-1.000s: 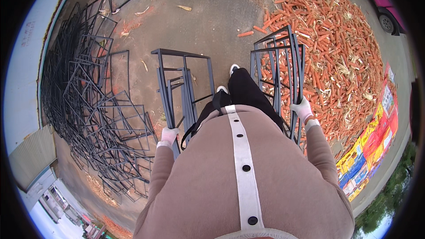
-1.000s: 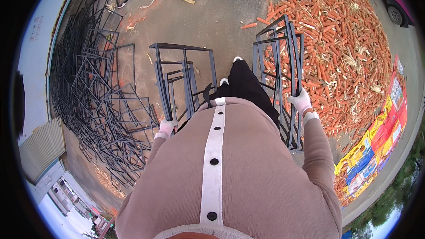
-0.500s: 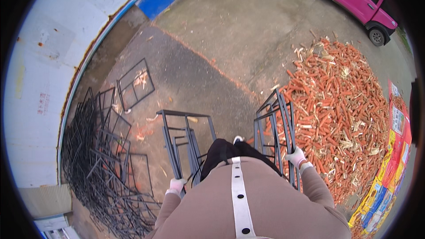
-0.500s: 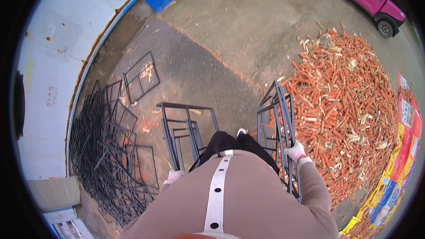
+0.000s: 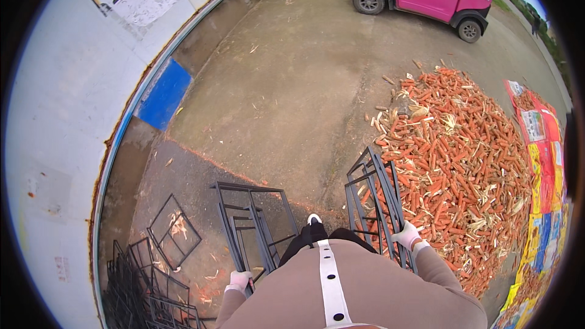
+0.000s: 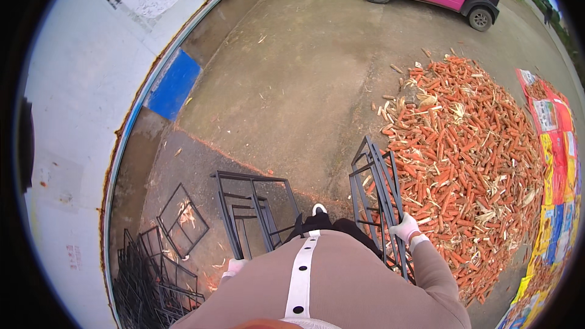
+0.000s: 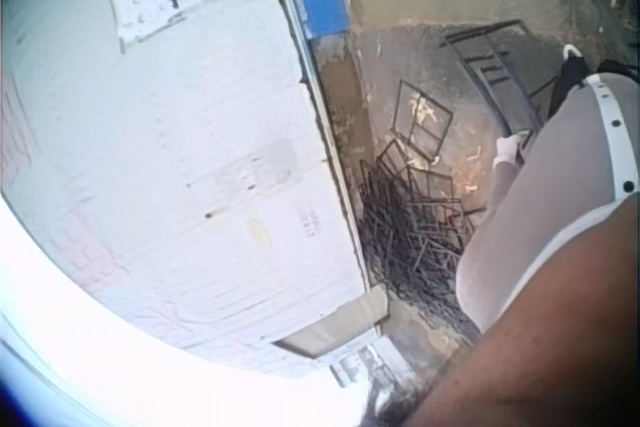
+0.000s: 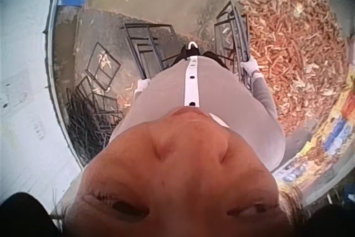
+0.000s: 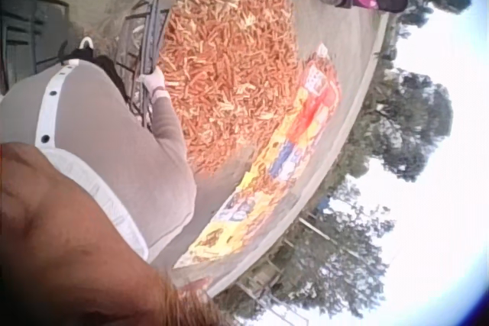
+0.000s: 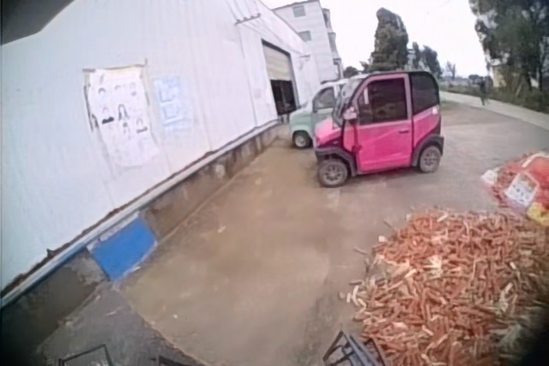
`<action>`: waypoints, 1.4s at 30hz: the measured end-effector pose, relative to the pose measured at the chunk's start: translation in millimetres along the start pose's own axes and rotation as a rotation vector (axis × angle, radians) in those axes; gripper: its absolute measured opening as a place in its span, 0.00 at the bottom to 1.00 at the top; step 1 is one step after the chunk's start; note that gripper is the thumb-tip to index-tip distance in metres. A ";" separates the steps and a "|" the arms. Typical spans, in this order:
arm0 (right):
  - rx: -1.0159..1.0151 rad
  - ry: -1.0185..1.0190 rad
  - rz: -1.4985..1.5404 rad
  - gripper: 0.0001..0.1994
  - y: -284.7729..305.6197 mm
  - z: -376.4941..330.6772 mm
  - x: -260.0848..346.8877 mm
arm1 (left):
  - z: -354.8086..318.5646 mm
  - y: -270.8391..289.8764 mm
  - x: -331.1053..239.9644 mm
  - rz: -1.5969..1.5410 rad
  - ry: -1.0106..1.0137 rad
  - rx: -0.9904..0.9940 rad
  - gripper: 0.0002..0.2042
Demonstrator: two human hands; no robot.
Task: The person picks up two black metal frames outdoors and carries them into a workshop. They place the frames on a red floor among other frames and materials, then sit on a stool and adjust one frame.
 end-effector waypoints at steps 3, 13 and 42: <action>-0.036 -0.040 0.170 0.27 47.4 40.9 30.2 | 63.0 -18.3 -86.8 0.156 0.009 -0.002 0.06; -0.174 -0.156 0.280 0.25 199.1 267.2 99.2 | 269.1 -168.1 -371.3 0.130 0.128 -0.004 0.05; -0.492 -0.546 0.720 0.21 790.0 785.3 150.4 | 611.2 -933.5 -1266.8 0.605 -0.165 0.403 0.05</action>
Point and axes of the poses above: each hand's wrist, its own z-axis towards the middle knuckle, its own y-axis out of the back of the hand, x = y × z, the point moved 3 cm from there along z, towards the middle knuckle, and after that the axes turned 9 degrees about -z, right-handed, at the moved point
